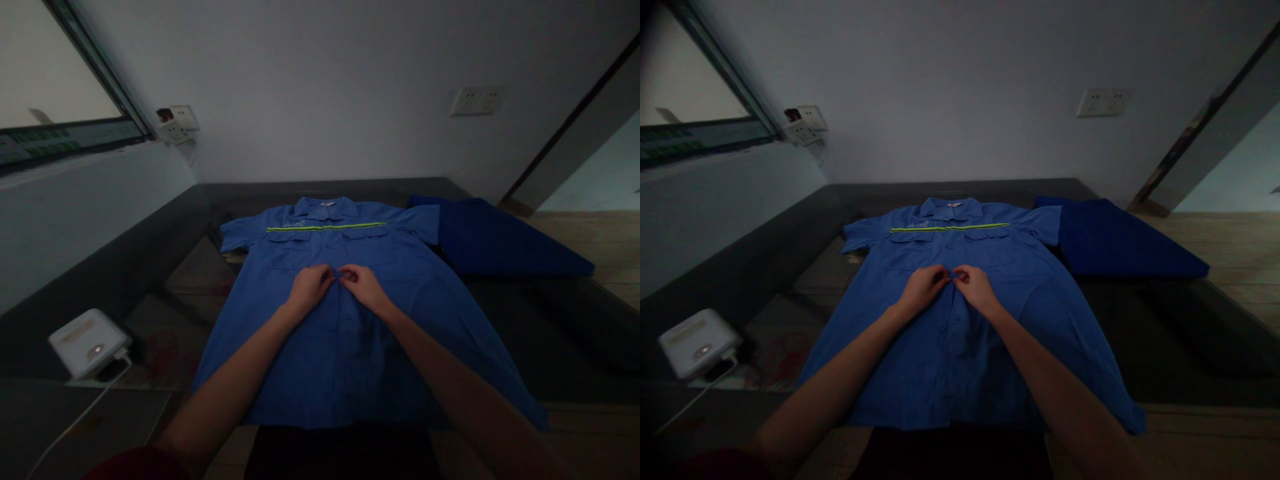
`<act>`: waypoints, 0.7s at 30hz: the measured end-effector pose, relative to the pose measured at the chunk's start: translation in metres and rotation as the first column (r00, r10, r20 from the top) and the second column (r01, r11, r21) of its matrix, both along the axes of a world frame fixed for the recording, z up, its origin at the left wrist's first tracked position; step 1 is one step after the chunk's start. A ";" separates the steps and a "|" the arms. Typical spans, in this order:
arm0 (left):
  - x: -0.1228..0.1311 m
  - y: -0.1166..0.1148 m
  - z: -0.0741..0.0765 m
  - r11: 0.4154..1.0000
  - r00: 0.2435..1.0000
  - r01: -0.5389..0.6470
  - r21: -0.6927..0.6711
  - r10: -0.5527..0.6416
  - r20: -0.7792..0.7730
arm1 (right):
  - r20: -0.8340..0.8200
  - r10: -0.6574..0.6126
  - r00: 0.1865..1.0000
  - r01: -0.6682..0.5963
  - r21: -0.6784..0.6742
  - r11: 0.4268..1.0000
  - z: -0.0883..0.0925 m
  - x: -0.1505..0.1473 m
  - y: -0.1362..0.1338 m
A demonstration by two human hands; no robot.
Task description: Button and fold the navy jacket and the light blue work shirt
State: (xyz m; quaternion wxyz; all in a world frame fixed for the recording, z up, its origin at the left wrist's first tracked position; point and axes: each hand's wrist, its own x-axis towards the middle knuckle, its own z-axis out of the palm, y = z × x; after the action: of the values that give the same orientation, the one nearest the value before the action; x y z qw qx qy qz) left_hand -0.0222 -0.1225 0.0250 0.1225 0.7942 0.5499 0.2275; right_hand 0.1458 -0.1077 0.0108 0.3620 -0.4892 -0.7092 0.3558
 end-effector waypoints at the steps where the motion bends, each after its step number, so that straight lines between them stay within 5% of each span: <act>1: 0.000 0.001 -0.001 1.000 1.000 -0.003 -0.007 0.004 0.022 | -0.013 0.006 1.000 -0.006 -0.004 1.000 0.000 0.000 0.000; 9: -0.002 0.002 -0.001 0.998 0.986 -0.032 -0.056 0.040 0.161 | -0.118 0.039 0.992 -0.061 -0.190 0.980 0.007 -0.001 0.008; 16: -0.006 0.004 -0.001 0.990 0.968 -0.061 -0.126 0.090 0.235 | 0.228 -0.020 0.973 -0.006 0.113 0.994 0.015 -0.008 0.008; 21: -0.013 0.007 -0.001 0.976 0.902 -0.043 -0.213 0.130 0.411 | 0.080 0.043 0.996 -0.050 0.089 0.995 0.011 -0.013 0.005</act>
State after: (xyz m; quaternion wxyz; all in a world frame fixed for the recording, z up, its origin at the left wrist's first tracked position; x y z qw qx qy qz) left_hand -0.0348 -0.1155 0.0239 0.3072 0.6845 0.5651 0.3431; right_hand 0.1326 -0.1022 0.0220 0.3476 -0.4692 -0.7494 0.3122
